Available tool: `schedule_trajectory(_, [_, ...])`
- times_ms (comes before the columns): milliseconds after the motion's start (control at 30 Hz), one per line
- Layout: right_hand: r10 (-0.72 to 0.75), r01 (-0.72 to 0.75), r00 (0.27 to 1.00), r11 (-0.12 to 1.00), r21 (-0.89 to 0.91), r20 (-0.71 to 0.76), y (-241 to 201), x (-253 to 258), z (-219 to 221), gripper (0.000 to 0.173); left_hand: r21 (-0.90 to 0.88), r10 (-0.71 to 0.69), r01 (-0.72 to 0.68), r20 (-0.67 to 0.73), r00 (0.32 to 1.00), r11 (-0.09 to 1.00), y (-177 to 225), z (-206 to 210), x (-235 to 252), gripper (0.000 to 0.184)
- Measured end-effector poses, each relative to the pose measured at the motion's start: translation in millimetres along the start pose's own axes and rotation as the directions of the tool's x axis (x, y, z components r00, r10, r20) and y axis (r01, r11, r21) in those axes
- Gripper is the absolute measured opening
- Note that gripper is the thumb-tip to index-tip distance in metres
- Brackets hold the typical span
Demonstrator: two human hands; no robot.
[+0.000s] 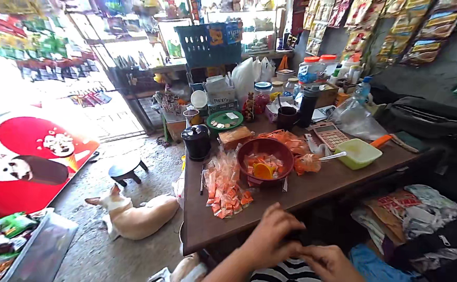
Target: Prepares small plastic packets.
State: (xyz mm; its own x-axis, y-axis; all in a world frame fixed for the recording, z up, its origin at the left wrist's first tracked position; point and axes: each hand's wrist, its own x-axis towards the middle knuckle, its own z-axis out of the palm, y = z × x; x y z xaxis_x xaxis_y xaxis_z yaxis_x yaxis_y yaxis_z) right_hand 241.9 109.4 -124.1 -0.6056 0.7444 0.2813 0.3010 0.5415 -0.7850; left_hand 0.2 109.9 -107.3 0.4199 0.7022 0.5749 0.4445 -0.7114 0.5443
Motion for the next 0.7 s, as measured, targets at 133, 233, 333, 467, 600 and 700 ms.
schedule_trajectory(133, [-0.033, 0.031, 0.996, 0.999, 0.029, 0.085, -18, -10, 9, 0.018, -0.264, 0.045, -0.008, 0.134, 0.990, 0.964, 5, 25, -28, 0.029])
schedule_trajectory(233, [-0.022, 0.017, 0.995, 0.998, 0.054, 0.100, -22, -14, 9, 0.017, -0.373, -0.038, 0.069, 0.089, 0.995, 0.925, 3, 23, -48, 0.019])
schedule_trajectory(333, [0.002, -0.014, 0.994, 0.994, 0.106, 0.113, -23, -19, 8, 0.017, -0.463, -0.090, 0.122, 0.091, 0.992, 0.878, 1, 21, -63, 0.016])
schedule_trajectory(467, [0.043, -0.057, 0.995, 0.986, 0.156, 0.091, -23, -23, 6, 0.017, -0.509, -0.199, 0.199, 0.055, 0.978, 0.837, 2, 19, -78, 0.013])
schedule_trajectory(600, [0.096, -0.113, 0.991, 0.970, 0.216, 0.089, -23, -28, 7, 0.018, -0.549, -0.308, 0.262, 0.009, 0.951, 0.794, 4, 18, -86, 0.011])
schedule_trajectory(700, [0.123, -0.142, 0.988, 0.956, 0.255, 0.090, -18, -31, 7, 0.019, -0.590, -0.389, 0.314, 0.000, 0.921, 0.744, 10, 17, -85, 0.010])
